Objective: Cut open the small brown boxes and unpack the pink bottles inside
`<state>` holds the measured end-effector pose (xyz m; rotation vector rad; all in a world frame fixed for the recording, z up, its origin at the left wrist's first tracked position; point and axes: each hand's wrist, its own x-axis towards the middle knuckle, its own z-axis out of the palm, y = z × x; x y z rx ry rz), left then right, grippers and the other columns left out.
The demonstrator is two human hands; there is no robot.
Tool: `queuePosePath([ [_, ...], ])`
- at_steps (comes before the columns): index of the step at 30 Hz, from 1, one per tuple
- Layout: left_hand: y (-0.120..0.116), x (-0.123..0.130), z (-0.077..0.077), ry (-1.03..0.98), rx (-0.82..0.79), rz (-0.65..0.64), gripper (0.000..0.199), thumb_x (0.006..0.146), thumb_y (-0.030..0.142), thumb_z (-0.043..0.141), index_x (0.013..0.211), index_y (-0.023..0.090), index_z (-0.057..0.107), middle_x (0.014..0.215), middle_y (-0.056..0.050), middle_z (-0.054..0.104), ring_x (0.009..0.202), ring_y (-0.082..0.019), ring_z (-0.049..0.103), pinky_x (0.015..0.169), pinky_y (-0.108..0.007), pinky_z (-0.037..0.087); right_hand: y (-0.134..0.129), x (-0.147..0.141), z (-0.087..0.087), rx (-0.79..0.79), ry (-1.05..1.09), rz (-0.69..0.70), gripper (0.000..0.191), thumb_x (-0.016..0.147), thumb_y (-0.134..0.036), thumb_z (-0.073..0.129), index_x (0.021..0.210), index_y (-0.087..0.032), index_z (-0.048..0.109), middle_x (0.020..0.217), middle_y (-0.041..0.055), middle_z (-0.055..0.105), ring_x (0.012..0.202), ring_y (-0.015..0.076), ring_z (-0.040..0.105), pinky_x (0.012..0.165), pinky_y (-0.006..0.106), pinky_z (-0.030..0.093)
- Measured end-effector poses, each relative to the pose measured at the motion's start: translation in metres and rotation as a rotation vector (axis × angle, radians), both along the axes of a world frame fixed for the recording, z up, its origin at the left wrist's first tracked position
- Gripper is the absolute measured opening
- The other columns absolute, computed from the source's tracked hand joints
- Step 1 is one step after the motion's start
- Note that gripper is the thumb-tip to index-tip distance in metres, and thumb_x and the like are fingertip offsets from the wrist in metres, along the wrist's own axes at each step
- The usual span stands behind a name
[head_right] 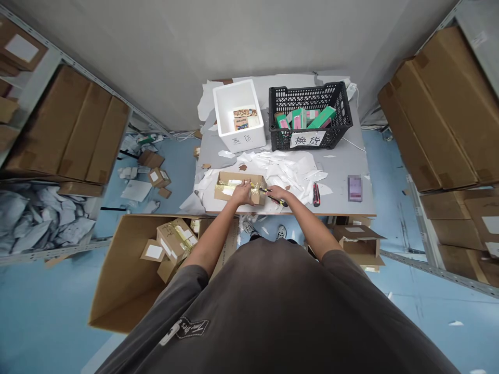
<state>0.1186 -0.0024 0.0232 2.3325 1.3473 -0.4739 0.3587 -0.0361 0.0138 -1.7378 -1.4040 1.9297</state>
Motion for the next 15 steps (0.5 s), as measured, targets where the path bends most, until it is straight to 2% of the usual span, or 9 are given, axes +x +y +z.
queuePosePath([
  [5,-0.001,-0.002,-0.001,-0.007,0.000,-0.015,0.121,0.057,0.054,0.106,0.157,0.013,0.053,0.183,-0.025,0.025,0.170,-0.047,0.025,0.133,-0.051,0.036,-0.008,-0.003,0.003,-0.031,0.043,0.007,0.038,0.087,-0.053,0.085,0.082,-0.025,0.059,0.050,-0.0055,0.056,0.039,0.0165,0.051,0.044,0.028,0.045],
  [11,-0.005,0.000,0.013,-0.022,-0.008,0.025,0.120,0.059,0.051,0.106,0.160,0.016,0.052,0.184,-0.023,0.025,0.170,-0.047,0.023,0.134,-0.054,0.035,-0.050,-0.003,-0.001,-0.086,0.135,0.042,0.047,0.084,-0.062,0.086,0.084,-0.027,0.057,0.051,-0.0058,0.057,0.041,0.0172,0.053,0.043,0.028,0.044],
  [13,-0.003,-0.002,0.020,-0.073,-0.014,0.050,0.114,0.068,0.056,0.102,0.164,0.022,0.050,0.183,-0.018,0.031,0.169,-0.044,0.029,0.132,-0.052,0.038,-0.063,0.002,-0.004,-0.052,0.146,0.018,0.046,0.088,-0.064,0.082,0.085,-0.027,0.055,0.052,-0.0060,0.057,0.041,0.0169,0.053,0.043,0.027,0.043],
  [15,0.003,-0.006,0.025,-0.144,0.007,0.106,0.099,0.084,0.059,0.091,0.168,0.029,0.048,0.179,-0.013,0.042,0.165,-0.039,0.038,0.130,-0.049,0.042,-0.073,0.011,-0.006,-0.028,0.140,-0.037,0.044,0.094,-0.063,0.077,0.087,-0.028,0.051,0.053,-0.0062,0.057,0.041,0.0168,0.053,0.043,0.027,0.043],
])
